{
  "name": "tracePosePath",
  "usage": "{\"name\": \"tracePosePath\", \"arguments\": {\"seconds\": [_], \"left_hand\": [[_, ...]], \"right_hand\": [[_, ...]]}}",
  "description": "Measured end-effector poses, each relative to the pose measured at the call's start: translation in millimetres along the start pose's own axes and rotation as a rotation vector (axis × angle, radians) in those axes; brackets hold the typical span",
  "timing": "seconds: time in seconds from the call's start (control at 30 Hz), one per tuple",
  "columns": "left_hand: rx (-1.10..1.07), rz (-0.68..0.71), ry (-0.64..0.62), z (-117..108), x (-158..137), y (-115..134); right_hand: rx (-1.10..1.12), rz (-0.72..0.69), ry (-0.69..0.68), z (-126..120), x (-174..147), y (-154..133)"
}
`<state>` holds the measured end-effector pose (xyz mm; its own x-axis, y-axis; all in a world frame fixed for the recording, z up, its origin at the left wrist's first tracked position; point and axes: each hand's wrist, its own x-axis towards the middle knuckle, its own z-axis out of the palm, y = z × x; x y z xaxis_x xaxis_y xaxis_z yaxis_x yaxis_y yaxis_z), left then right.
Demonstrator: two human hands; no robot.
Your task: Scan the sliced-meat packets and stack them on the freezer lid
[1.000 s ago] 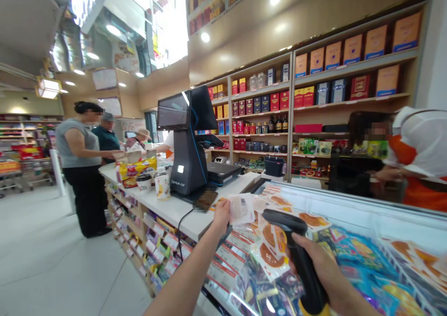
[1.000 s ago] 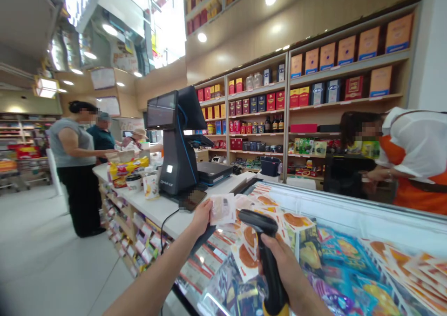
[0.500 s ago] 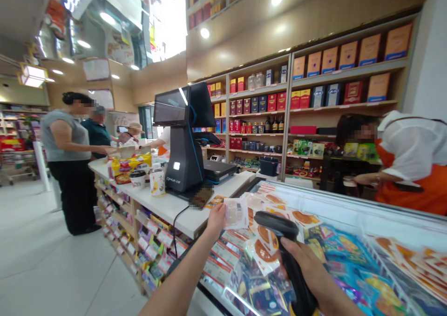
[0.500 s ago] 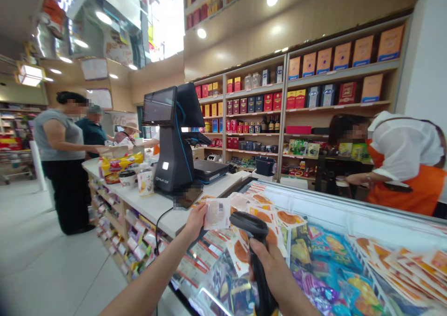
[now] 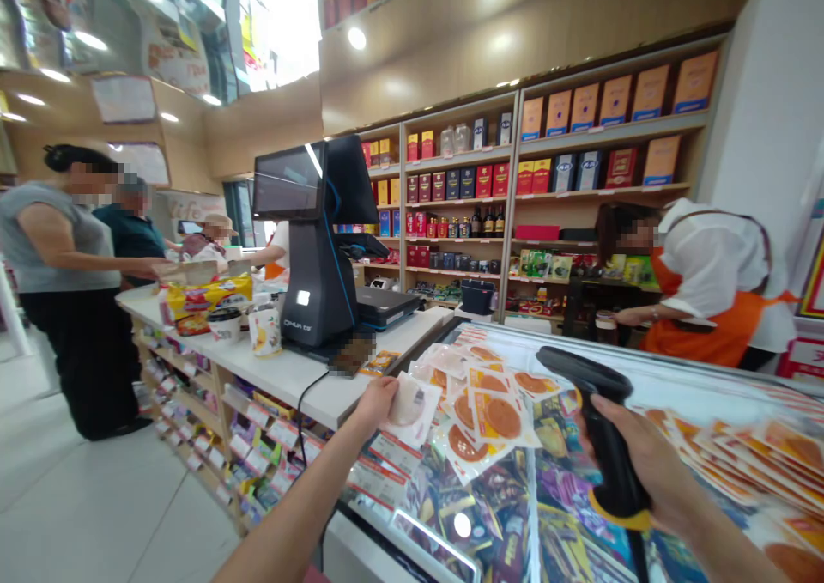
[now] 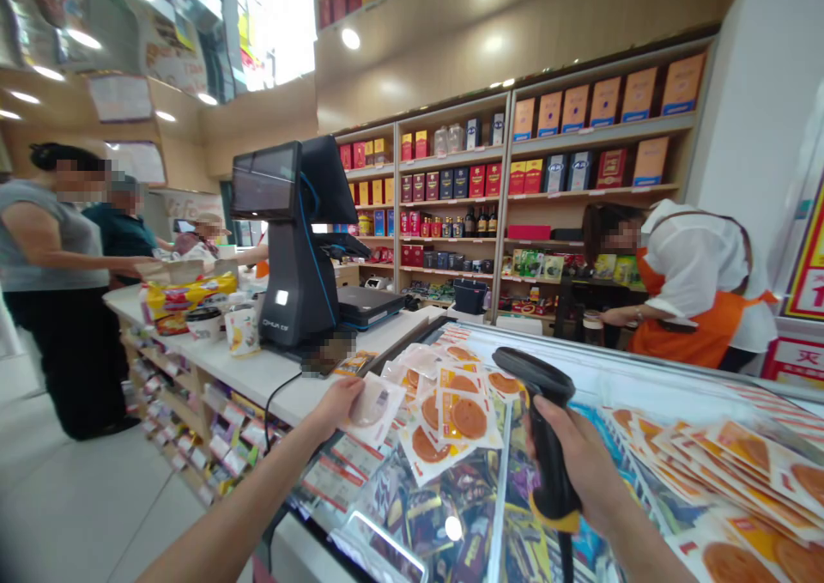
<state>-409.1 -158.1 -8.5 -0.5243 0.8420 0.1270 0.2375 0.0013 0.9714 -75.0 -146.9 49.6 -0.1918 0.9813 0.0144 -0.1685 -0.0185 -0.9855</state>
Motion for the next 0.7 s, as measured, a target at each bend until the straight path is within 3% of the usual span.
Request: {"name": "tracePosePath", "arguments": {"seconds": [0.2, 0.4, 0.53, 0.67, 0.7], "left_hand": [[0.378, -0.006, -0.027, -11.7, -13.1, -22.8], [0.709, 0.090, 0.027, -12.0, -22.4, 0.2], [0.779, 0.205, -0.027, 28.5, -33.4, 18.3], [0.806, 0.215, -0.230, 85.4, -40.4, 9.1], [0.841, 0.187, -0.180, 96.5, -38.8, 4.3]], "right_hand": [[0.006, -0.014, 0.197, -32.1, 9.6, -6.2], [-0.074, -0.050, 0.228, -36.1, 18.0, 1.2], [-0.114, -0.066, 0.188, -29.5, 21.4, 8.9], [-0.158, -0.044, 0.151, -23.8, 19.7, 13.6], [-0.167, -0.035, 0.146, -22.8, 18.4, 14.0]]}}
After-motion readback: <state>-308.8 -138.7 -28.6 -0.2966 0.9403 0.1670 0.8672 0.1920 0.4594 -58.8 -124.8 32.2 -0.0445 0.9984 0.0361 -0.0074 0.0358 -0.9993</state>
